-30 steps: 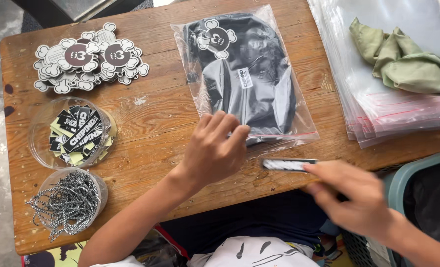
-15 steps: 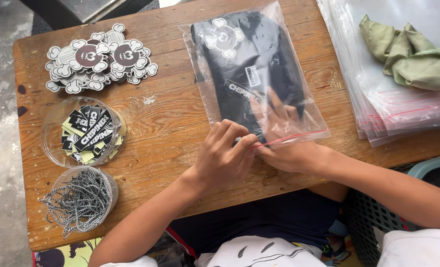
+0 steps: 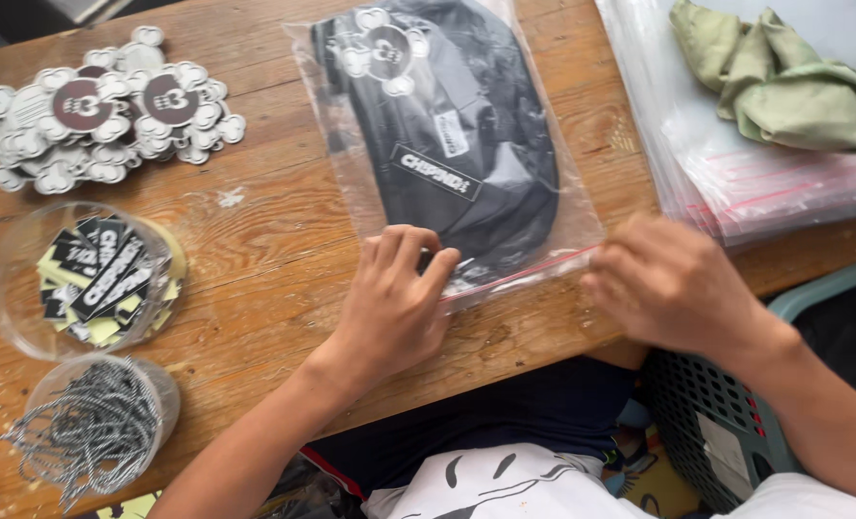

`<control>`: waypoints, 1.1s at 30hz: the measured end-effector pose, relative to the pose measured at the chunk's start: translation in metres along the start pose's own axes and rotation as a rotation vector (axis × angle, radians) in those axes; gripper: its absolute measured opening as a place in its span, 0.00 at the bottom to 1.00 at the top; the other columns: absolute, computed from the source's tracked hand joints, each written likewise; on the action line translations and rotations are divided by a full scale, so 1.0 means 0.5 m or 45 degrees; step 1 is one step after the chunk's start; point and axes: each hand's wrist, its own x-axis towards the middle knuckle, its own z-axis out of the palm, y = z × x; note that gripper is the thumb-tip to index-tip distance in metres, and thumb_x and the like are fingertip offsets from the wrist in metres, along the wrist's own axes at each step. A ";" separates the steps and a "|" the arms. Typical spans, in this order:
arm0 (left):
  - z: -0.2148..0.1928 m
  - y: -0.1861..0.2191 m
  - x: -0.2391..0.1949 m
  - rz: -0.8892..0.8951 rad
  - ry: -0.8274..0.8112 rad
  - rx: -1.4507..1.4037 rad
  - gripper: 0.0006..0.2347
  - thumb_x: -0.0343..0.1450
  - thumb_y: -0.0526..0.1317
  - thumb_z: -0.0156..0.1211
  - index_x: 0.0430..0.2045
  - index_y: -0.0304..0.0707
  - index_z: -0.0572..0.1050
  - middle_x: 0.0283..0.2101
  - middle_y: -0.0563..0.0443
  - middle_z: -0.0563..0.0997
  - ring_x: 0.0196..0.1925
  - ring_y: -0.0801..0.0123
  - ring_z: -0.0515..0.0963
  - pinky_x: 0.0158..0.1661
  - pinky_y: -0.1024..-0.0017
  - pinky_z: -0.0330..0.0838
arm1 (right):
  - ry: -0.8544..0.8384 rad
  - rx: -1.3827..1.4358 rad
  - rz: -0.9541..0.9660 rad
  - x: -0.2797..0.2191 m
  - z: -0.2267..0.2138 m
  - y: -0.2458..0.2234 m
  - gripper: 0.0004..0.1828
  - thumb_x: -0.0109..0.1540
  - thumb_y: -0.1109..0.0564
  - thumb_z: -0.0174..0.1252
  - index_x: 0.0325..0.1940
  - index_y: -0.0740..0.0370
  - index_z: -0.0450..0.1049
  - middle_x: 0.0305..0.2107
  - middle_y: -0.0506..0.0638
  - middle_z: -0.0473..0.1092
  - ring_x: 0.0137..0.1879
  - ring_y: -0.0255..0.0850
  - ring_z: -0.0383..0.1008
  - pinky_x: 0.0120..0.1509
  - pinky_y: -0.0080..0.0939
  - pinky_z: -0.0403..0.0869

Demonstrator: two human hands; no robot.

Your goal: The person wipes a black bag with a cloth, attaches a keychain to the zipper, and places the bag into a plastic bag.

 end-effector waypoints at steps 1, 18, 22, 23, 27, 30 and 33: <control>-0.004 0.000 0.003 -0.033 -0.034 0.014 0.18 0.53 0.36 0.66 0.37 0.37 0.75 0.37 0.45 0.70 0.44 0.48 0.72 0.41 0.59 0.65 | -0.035 -0.103 0.049 -0.011 0.007 0.025 0.09 0.54 0.55 0.63 0.35 0.54 0.71 0.31 0.48 0.67 0.33 0.47 0.68 0.36 0.46 0.67; 0.007 -0.010 0.000 -0.167 -0.072 -0.041 0.17 0.53 0.38 0.69 0.33 0.41 0.74 0.36 0.48 0.69 0.42 0.53 0.71 0.39 0.63 0.66 | 0.097 -0.139 -0.058 0.003 0.014 0.061 0.05 0.60 0.64 0.65 0.35 0.58 0.74 0.29 0.48 0.69 0.35 0.46 0.71 0.39 0.43 0.68; 0.005 -0.006 0.000 -0.179 -0.089 -0.069 0.16 0.54 0.39 0.68 0.33 0.42 0.73 0.35 0.49 0.68 0.41 0.55 0.71 0.38 0.64 0.65 | 0.103 -0.051 -0.035 0.004 -0.003 0.053 0.06 0.60 0.66 0.65 0.34 0.59 0.75 0.28 0.48 0.70 0.34 0.46 0.72 0.39 0.42 0.68; 0.005 -0.003 -0.001 -0.189 -0.103 -0.090 0.15 0.54 0.39 0.68 0.33 0.43 0.73 0.35 0.49 0.68 0.40 0.56 0.71 0.37 0.64 0.65 | 0.099 -0.043 -0.019 0.003 -0.008 0.053 0.06 0.59 0.66 0.65 0.34 0.59 0.75 0.28 0.48 0.70 0.35 0.46 0.72 0.39 0.42 0.68; 0.005 -0.001 0.001 -0.206 -0.112 -0.100 0.15 0.55 0.39 0.67 0.32 0.42 0.74 0.35 0.49 0.69 0.40 0.56 0.71 0.37 0.64 0.66 | 0.087 -0.099 -0.030 -0.008 0.018 0.060 0.08 0.57 0.63 0.68 0.35 0.57 0.74 0.29 0.47 0.69 0.35 0.45 0.71 0.39 0.43 0.68; 0.004 -0.002 0.002 -0.201 -0.107 -0.095 0.15 0.55 0.40 0.67 0.32 0.42 0.73 0.35 0.49 0.68 0.40 0.56 0.70 0.36 0.65 0.65 | 0.075 -0.077 -0.054 0.008 0.016 0.050 0.08 0.57 0.63 0.68 0.33 0.58 0.73 0.27 0.48 0.68 0.35 0.45 0.71 0.38 0.42 0.68; 0.005 -0.002 0.002 -0.199 -0.112 -0.077 0.15 0.55 0.40 0.67 0.33 0.42 0.74 0.35 0.50 0.68 0.40 0.57 0.70 0.36 0.65 0.65 | 0.078 -0.055 -0.097 0.014 0.007 0.044 0.07 0.59 0.64 0.65 0.33 0.58 0.73 0.27 0.49 0.68 0.34 0.46 0.71 0.38 0.41 0.68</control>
